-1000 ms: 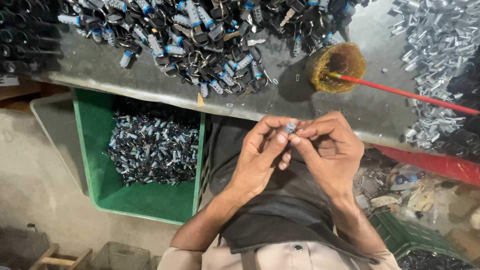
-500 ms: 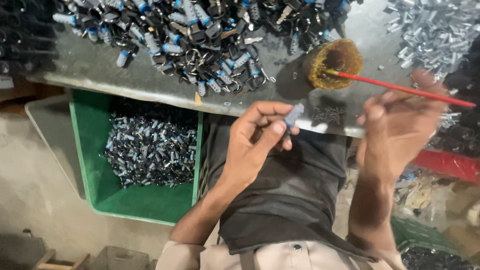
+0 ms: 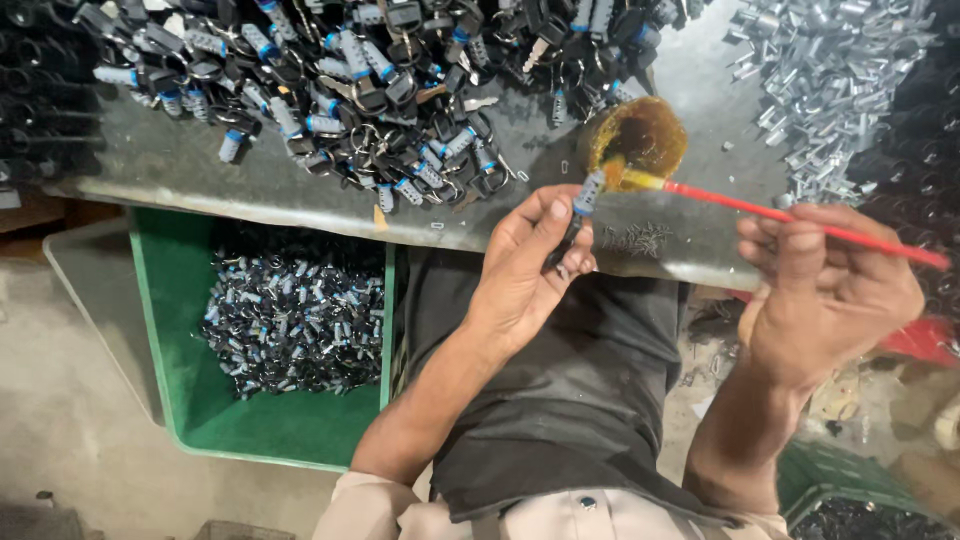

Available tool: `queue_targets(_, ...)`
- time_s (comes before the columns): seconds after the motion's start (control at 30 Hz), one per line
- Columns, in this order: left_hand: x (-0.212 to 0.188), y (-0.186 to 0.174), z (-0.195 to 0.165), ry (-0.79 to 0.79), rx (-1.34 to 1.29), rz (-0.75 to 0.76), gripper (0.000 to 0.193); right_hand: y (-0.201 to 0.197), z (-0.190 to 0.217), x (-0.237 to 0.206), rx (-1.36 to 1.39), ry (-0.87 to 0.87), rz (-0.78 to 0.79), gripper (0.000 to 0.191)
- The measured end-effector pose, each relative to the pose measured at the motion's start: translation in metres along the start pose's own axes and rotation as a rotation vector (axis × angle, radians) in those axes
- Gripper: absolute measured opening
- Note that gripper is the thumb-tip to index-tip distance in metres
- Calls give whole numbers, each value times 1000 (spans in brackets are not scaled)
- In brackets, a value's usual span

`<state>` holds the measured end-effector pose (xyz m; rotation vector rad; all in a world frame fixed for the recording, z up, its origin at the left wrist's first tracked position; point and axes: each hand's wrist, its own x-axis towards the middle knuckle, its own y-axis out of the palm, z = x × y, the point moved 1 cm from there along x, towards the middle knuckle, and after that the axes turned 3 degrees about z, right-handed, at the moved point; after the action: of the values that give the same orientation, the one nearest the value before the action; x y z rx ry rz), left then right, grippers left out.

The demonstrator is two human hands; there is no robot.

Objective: The person sits at a workbench covered with padlock bodies and keys, picks up a small lock component, and uses a red-handled brush to apply a yellow substance from a container onto the part. They then fit and press the component onto the lock body by hand and place the finished lock onto the table pile, repeating the cycle.

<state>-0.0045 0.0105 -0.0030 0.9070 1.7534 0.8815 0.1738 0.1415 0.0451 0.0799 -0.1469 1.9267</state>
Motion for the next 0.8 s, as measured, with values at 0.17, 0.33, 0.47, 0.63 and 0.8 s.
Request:
queue_targets(0.17, -14, 5, 0, -18, -109, 33, 28, 14, 18, 13, -162, -15, 99, 12)
queue_targets(0.33, -75, 3, -90, 3, 734, 123, 42, 21, 26, 10, -666, 81, 572, 21)
queue_targets(0.47, -124, -32, -179, -63, 1815, 149, 27, 32, 6, -14, -724, -54, 657, 28)
queue_targets(0.63, -138, -31, -184, 241, 2996, -436, 16, 36, -9, -26, -799, -132, 596, 33)
queue_targets(0.8, -92, 17, -145, 361, 2202, -281, 19, 41, -14, -29, -860, -172, 639, 38)
